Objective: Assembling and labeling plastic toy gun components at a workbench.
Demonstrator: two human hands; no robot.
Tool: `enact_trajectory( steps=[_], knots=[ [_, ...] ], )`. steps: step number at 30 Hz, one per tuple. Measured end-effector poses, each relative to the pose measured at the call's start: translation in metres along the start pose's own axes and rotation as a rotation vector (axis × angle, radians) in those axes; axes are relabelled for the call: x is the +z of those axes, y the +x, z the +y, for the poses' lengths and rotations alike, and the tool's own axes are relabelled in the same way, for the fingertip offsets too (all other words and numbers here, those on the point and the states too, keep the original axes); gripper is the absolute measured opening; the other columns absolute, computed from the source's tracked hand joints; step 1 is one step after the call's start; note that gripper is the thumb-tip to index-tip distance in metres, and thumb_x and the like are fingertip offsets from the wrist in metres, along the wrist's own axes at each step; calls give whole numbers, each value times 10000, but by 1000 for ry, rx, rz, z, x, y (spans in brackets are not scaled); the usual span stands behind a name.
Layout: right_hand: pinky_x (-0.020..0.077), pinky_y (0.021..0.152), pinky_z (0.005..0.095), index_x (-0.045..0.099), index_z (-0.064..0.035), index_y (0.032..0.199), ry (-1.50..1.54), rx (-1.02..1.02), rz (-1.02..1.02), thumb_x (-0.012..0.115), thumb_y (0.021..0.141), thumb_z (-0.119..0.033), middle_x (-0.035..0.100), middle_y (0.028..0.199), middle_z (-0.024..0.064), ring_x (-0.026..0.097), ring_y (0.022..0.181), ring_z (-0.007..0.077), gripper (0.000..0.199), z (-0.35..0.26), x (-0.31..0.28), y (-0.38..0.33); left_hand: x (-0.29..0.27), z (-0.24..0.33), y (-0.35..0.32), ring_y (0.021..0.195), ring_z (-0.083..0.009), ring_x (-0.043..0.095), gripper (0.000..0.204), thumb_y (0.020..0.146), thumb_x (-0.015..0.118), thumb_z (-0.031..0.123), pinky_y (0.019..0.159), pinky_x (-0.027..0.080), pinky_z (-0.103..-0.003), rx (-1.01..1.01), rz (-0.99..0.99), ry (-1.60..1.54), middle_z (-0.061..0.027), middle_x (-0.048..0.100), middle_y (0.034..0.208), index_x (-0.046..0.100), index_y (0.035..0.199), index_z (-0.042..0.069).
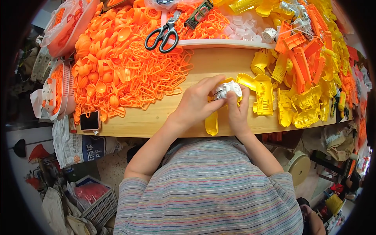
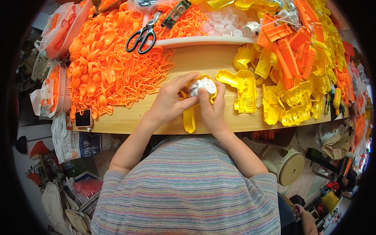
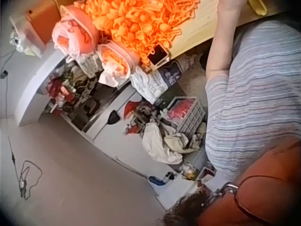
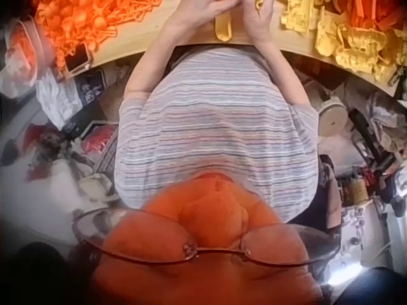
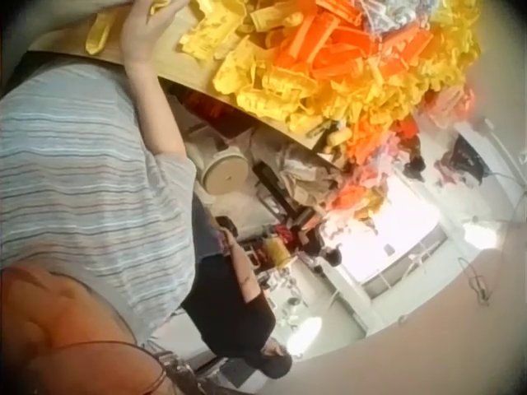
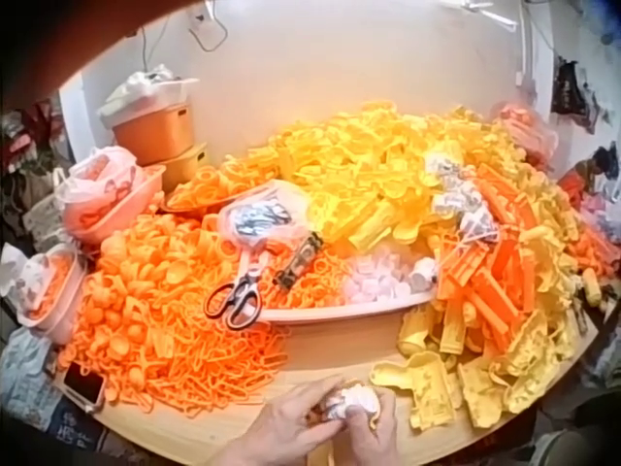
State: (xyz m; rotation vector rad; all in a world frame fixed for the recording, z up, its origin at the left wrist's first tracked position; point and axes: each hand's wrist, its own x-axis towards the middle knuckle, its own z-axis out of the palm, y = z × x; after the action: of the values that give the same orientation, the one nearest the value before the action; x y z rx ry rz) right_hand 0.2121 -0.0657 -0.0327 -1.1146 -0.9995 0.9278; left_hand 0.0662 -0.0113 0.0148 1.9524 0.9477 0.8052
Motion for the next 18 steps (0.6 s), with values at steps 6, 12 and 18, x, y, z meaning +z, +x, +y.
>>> enact_trajectory(
  steps=[6,12,18],
  knots=[
    [381,1061,430,419,25,1301,-577,-388,-42,596,905,-23,493,1333,241,464,1290,363,436,7,-32,1,15,0,27,864,-326,653,655,721,741,72,774,531,-399,114,-127,267,-190,642,1077,495,1328,56],
    [481,944,380,547,4,1183,-604,-399,-186,636,809,87,488,1274,220,547,1153,348,394,15,-33,4,15,-14,18,997,-336,612,603,707,739,99,833,484,-431,211,-65,346,-169,640,1027,514,1262,27],
    [558,796,303,589,-4,1103,-530,-357,-203,633,819,107,504,1192,183,595,1046,272,308,21,-13,10,-7,-23,-8,1079,-358,552,340,748,716,136,918,417,-471,154,148,422,-196,612,1093,645,1054,5]
  ],
)
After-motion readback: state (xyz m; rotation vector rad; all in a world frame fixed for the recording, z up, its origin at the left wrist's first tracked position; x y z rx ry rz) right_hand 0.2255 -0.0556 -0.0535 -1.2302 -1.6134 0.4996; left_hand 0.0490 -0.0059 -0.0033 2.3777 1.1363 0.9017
